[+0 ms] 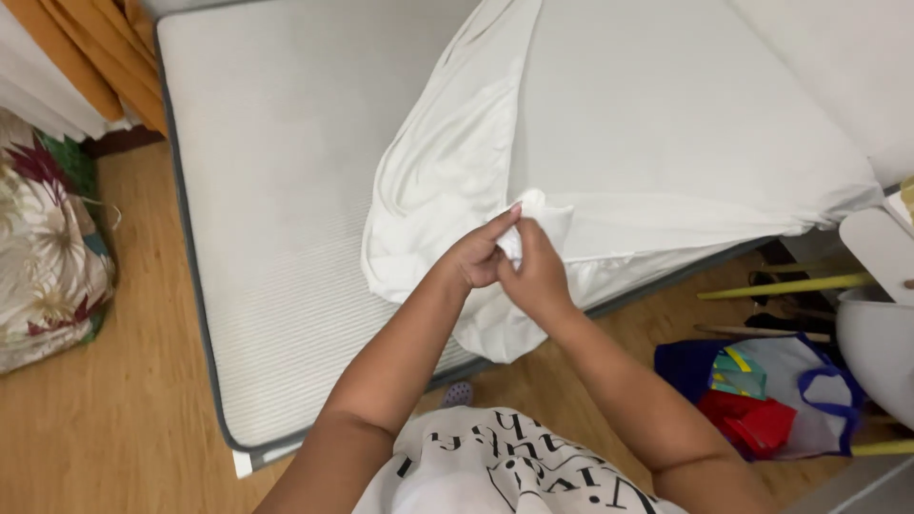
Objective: The person folds a white duvet on a bed, then removes a white fitted sheet from the mattress and folds it. The person places the folded duvet on a nearby sofa and continues folding the sheet on the mattress.
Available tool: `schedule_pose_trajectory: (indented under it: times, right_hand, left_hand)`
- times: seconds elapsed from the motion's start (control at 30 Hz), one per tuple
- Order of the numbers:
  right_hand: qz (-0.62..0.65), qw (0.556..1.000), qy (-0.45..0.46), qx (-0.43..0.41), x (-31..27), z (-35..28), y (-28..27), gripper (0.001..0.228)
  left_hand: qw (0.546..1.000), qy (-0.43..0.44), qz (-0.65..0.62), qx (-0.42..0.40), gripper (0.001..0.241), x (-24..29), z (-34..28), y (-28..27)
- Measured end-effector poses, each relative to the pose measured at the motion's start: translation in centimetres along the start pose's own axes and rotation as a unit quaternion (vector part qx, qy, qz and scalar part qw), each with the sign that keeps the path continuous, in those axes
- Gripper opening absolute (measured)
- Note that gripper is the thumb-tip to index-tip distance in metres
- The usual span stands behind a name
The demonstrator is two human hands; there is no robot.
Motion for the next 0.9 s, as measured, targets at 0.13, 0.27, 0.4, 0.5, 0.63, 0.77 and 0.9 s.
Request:
schedule_pose_trajectory:
  times: [0.13,0.27,0.4,0.5,0.63,0.77,0.9]
  right_hand:
    - [0.027,0.992,-0.120,0.023,0.4,0.8,-0.5,0.046]
    - [0.148,0.983,-0.083,0.073,7.7,3.8,-2.4,0.033]
    - [0.159,0.981,-0.008,0.107,11.2,8.9,-6.5,0.035]
    - [0.094,0.995,-0.014,0.041,16.2,12.0,-5.7,0.065]
    - [0.155,0.966,-0.008,-0.207,29.3,13.7,0.2,0.058]
    - [0.216,0.938,0.105,-0.250,35.4,15.8,-1.8,0.053]
    - [0.248,0.911,0.195,-0.264,38.6,17.0,-5.0,0.053]
  left_hand:
    - [0.990,0.138,-0.022,-0.003,0.041,5.0,2.4,-0.1]
    - [0.979,0.192,-0.058,-0.020,0.032,7.9,4.4,2.4]
    - [0.973,0.216,-0.077,-0.025,0.032,9.1,5.9,7.0]
    - [0.969,0.201,-0.116,-0.086,0.029,8.3,9.2,8.4]
    - [0.960,0.174,-0.151,-0.161,0.026,6.0,12.7,12.5]
    - [0.950,0.205,-0.185,-0.144,0.025,5.3,16.4,13.3]
    - [0.940,0.253,-0.188,-0.126,0.045,6.1,16.5,12.7]
Point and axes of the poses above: each hand's wrist, its own z-axis towards the middle knuckle, its own y-axis out of the palm, x = y × z, the point moved 9 cm from there along z, towards the middle knuckle, and after that the axes turned 1 degree about -z, right-handed, at the moved point
